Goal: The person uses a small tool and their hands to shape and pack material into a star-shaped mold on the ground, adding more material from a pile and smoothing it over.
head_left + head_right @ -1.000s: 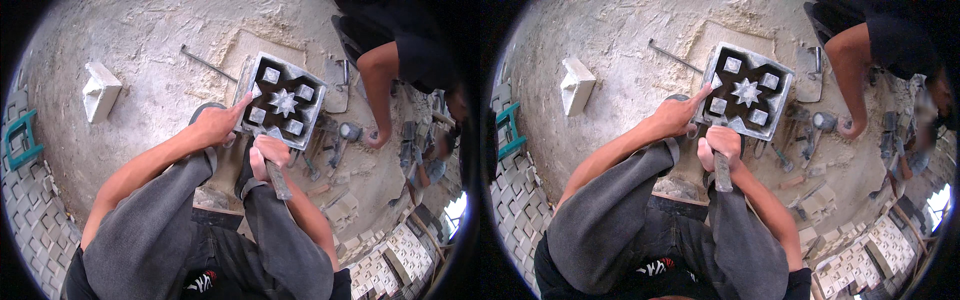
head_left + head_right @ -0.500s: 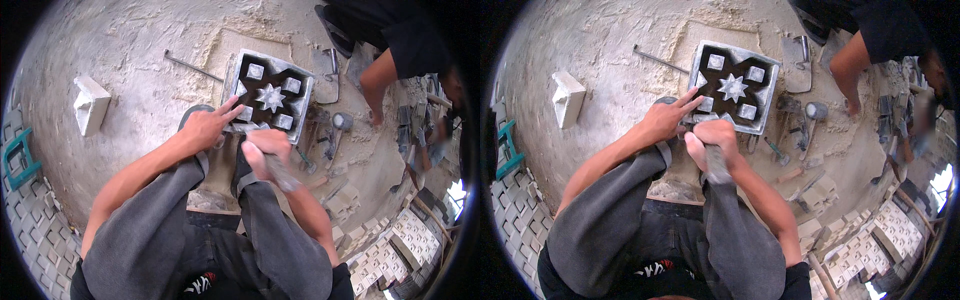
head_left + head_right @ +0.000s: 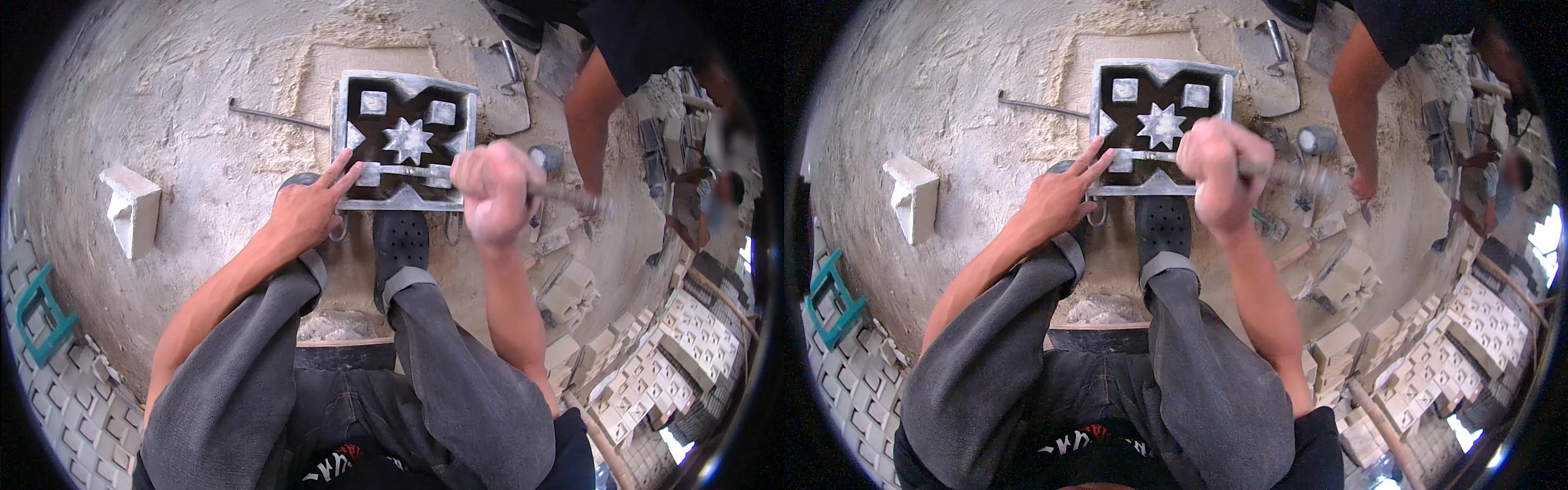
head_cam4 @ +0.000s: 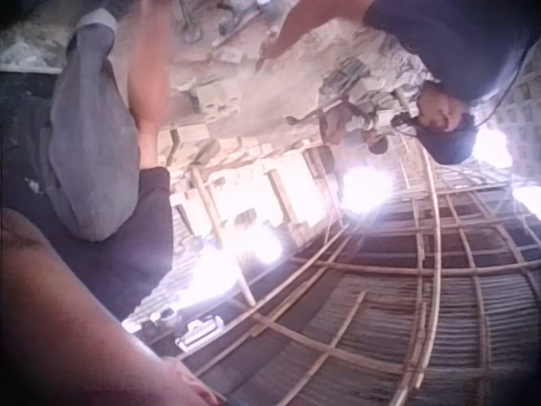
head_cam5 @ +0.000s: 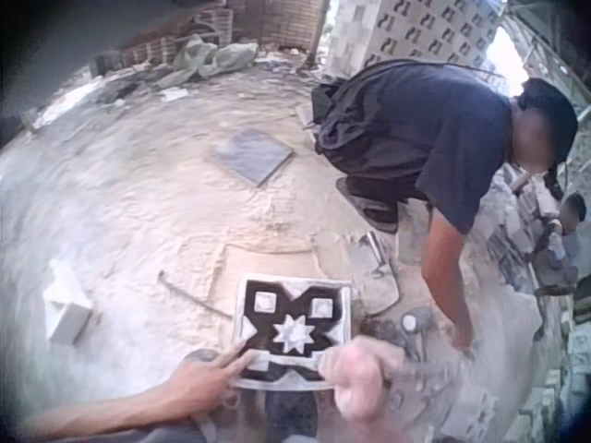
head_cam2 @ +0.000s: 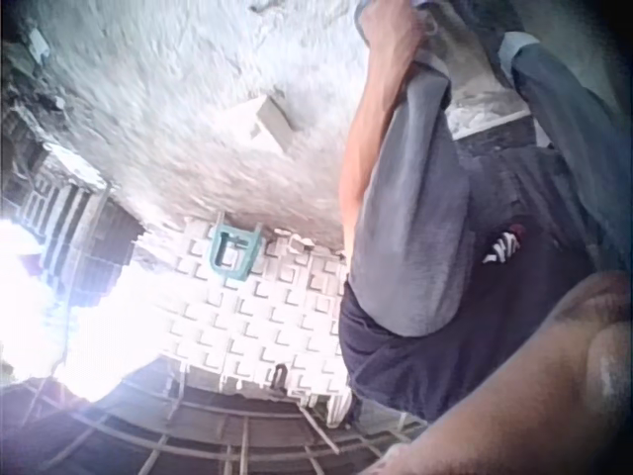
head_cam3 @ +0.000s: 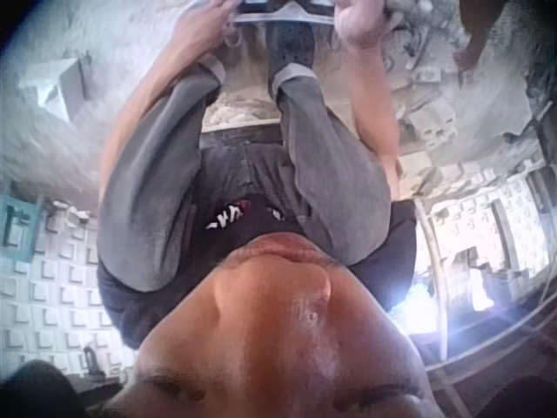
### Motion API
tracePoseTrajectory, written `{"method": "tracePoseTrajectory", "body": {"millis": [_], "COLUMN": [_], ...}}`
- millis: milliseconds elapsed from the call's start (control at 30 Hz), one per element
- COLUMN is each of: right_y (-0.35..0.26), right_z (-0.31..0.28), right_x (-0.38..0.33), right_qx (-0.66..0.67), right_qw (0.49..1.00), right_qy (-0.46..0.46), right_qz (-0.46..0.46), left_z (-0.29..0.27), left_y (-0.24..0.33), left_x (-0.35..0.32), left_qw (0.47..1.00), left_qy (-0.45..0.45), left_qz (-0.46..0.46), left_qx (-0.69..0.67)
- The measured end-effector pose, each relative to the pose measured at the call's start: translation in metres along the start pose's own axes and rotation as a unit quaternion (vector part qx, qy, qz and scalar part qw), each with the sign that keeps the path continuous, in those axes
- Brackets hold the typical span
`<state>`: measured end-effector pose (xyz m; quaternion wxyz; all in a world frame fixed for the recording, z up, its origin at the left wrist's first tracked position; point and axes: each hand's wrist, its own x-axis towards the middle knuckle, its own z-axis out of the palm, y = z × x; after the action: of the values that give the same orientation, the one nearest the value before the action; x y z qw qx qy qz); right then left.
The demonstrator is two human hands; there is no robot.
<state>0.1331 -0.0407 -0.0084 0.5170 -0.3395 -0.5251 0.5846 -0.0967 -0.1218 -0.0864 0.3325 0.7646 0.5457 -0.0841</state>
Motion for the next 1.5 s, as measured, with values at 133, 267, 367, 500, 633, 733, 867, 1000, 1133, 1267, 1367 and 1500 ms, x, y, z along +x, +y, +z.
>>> {"method": "tracePoseTrajectory", "body": {"millis": [133,267,367,500,633,733,867,1000,1133,1267,1367,1500], "right_y": [-0.011,0.019,0.052,0.012,0.006,0.049,0.023,0.015,0.046,0.013,0.014,0.073], "right_z": [-0.011,-0.015,-0.007,0.016,0.008,-0.01,0.011,0.0,0.002,0.024,0.017,0.009], "right_x": [-0.003,-0.029,-0.036,-0.019,-0.025,-0.027,-0.01,-0.028,-0.028,-0.021,-0.04,-0.042], "right_qx": [0.029,-0.11,-0.209,-0.2,-0.192,-0.224,-0.156,-0.088,-0.216,-0.193,-0.141,-0.217], "right_qw": [0.999,0.993,0.975,0.978,0.981,0.972,0.987,0.994,0.973,0.98,0.986,0.973], "right_qy": [0.018,-0.026,-0.073,-0.046,-0.015,-0.054,-0.008,0.014,-0.06,0.03,0.084,0.054], "right_qz": [0.011,-0.016,0.023,0.037,0.033,0.037,0.042,0.065,0.05,0.029,0.018,0.057], "left_z": [0.004,0.003,0.002,0.003,-0.007,-0.005,-0.001,-0.003,-0.002,-0.002,-0.001,0.005], "left_y": [-0.002,0.002,0.005,0.001,0.007,0.012,0.003,0.002,0.005,-0.003,-0.002,-0.004], "left_x": [-0.001,-0.001,0.003,-0.001,-0.001,0.005,-0.002,-0.002,0.002,-0.003,-0.001,-0.001], "left_qw": [1.0,1.0,1.0,1.0,0.999,0.999,0.999,1.0,1.0,1.0,1.0,0.999], "left_qy": [0.013,0.004,-0.01,-0.006,-0.028,-0.029,-0.028,-0.011,-0.003,0.007,0.001,0.045], "left_qz": [0.001,-0.008,-0.01,-0.017,-0.027,-0.017,-0.02,-0.006,0.005,0.006,0.007,0.03], "left_qx": [0.0,0.005,0.008,-0.012,-0.005,-0.002,-0.007,-0.003,-0.013,-0.011,-0.015,0.002]}}
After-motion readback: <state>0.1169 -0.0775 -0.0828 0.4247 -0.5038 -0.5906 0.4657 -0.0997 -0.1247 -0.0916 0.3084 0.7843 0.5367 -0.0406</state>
